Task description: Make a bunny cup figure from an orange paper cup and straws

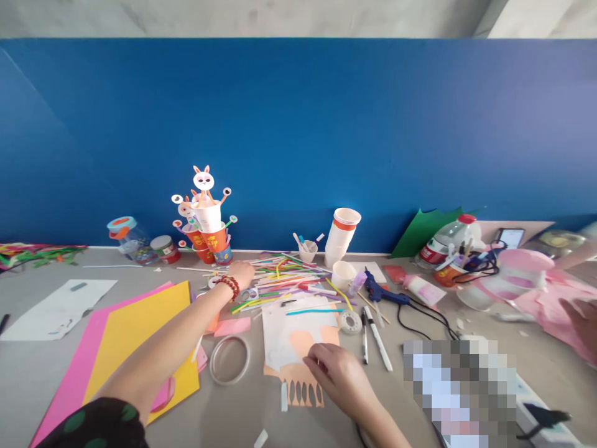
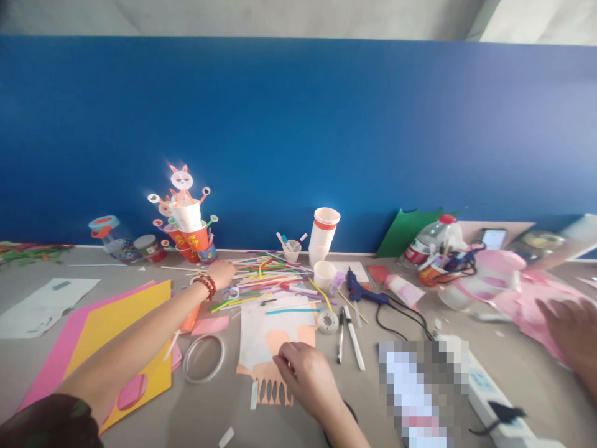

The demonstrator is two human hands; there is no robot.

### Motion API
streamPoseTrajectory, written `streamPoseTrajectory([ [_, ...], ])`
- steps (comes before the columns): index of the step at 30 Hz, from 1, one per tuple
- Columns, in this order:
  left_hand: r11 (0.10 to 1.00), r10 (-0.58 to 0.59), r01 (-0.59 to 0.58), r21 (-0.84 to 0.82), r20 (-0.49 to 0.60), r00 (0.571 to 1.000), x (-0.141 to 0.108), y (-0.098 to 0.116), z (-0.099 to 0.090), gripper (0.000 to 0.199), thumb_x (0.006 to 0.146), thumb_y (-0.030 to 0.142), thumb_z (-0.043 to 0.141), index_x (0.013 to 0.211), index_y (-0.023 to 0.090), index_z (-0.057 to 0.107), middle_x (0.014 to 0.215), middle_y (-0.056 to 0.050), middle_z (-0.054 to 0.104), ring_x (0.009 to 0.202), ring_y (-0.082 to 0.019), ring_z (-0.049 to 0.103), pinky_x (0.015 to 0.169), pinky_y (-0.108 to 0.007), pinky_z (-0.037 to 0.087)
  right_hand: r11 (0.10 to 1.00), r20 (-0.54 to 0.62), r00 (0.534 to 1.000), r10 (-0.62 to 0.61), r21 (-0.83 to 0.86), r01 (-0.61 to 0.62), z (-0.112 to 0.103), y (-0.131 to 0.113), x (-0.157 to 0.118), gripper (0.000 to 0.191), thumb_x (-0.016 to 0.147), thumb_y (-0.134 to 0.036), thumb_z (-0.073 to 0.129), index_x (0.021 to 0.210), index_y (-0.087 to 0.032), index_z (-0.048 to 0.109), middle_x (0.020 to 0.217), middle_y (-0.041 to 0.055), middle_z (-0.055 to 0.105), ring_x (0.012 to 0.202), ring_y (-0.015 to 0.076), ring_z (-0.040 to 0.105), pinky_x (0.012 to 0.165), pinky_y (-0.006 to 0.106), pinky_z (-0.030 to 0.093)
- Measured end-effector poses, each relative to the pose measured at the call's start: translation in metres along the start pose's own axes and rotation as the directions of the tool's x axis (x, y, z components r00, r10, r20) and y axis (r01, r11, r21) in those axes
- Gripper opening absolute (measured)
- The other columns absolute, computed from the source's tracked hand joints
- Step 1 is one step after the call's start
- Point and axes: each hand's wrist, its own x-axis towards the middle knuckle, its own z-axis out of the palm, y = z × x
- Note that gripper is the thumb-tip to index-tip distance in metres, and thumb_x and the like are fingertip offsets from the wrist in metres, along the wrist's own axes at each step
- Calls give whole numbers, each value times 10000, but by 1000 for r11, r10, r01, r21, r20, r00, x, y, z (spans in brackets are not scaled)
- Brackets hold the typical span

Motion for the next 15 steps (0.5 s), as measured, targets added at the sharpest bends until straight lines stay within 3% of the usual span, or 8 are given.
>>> streamPoseTrajectory([
  [4, 999, -37, 36, -9, -68, 997, -20, -14, -27, 337, 938, 326, 596, 1229, 157, 575, 1227, -103, 607, 1035, -234, 631, 868, -442, 548, 997, 8, 1000, 13, 75, -14, -4, 1, -2, 218, 950, -274, 485, 769, -203, 583, 686, 19, 620, 638, 174, 570, 583, 250, 342],
  [8, 996, -83, 75, -46, -209, 974, -65, -5, -53, 240, 988, 215, 439, 1110, 82, 598, 947, -158, 681, 971, -296, 666, 834, -420, 505, 940, 16, 999, 41, 339, -44, -1, -3, 1, 266, 961, -333, 484, 754, -198, 585, 688, 19, 627, 630, 163, 566, 590, 254, 383],
  [11, 990, -1, -36, -134, -261, 965, -110, 34, -47, 254, 1020, 266, 359, 1170, 183, 547, 981, -74, 697, 895, -211, 678, 767, -300, 491, 696, 70, 991, 117, 706, -132, 7, -10, 6, 282, 935, -462, 529, 989, -195, 602, 735, 19, 647, 578, 145, 557, 545, 247, 428],
  [13, 887, 252, -326, -327, -249, 935, -138, 66, -29, 170, 993, 256, 419, 1064, 222, 570, 928, -30, 706, 841, -200, 674, 730, -278, 472, 489, 74, 979, 189, 858, -159, 14, -14, 9, 443, 892, -554, 570, 1137, -186, 565, 694, -6, 613, 513, 124, 513, 490, 233, 416],
  [15, 774, 403, -467, -428, -235, 884, -157, 93, -6, 137, 974, 248, 455, 1060, 221, 557, 960, -36, 712, 880, -222, 670, 736, -291, 459, 389, 36, 958, 283, 909, -149, 20, -18, 11, 464, 862, -605, 592, 1031, -173, 606, 575, -52, 508, 451, 96, 421, 439, 209, 340],
])
